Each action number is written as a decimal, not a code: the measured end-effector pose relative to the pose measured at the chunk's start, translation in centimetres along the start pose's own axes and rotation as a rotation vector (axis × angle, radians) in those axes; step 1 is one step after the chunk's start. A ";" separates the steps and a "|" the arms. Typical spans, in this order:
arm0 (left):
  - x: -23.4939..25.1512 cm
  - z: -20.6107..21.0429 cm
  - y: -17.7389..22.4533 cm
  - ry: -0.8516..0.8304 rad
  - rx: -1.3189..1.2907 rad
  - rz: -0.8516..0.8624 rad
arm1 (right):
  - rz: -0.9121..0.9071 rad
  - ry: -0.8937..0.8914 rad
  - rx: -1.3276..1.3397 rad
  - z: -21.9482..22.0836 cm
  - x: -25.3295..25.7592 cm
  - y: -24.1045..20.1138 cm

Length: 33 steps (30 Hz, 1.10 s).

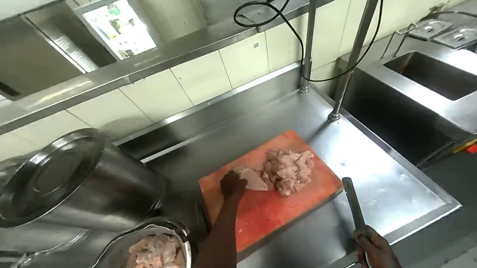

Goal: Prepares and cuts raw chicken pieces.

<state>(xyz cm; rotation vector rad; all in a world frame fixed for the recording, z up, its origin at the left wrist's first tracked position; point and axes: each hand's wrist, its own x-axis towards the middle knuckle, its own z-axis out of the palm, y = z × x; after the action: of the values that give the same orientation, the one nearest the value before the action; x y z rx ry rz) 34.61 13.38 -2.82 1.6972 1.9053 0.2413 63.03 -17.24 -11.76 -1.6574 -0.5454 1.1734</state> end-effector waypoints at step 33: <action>-4.9 -0.2 -2.1 -0.267 -0.115 0.215 | 0.010 0.031 -0.016 0.6 0.0 -0.4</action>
<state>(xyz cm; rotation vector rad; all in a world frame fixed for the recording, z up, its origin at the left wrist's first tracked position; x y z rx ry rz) 32.84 8.35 -2.25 1.7596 1.4909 0.1918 62.58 -16.79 -11.41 -1.6913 -0.5289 1.1515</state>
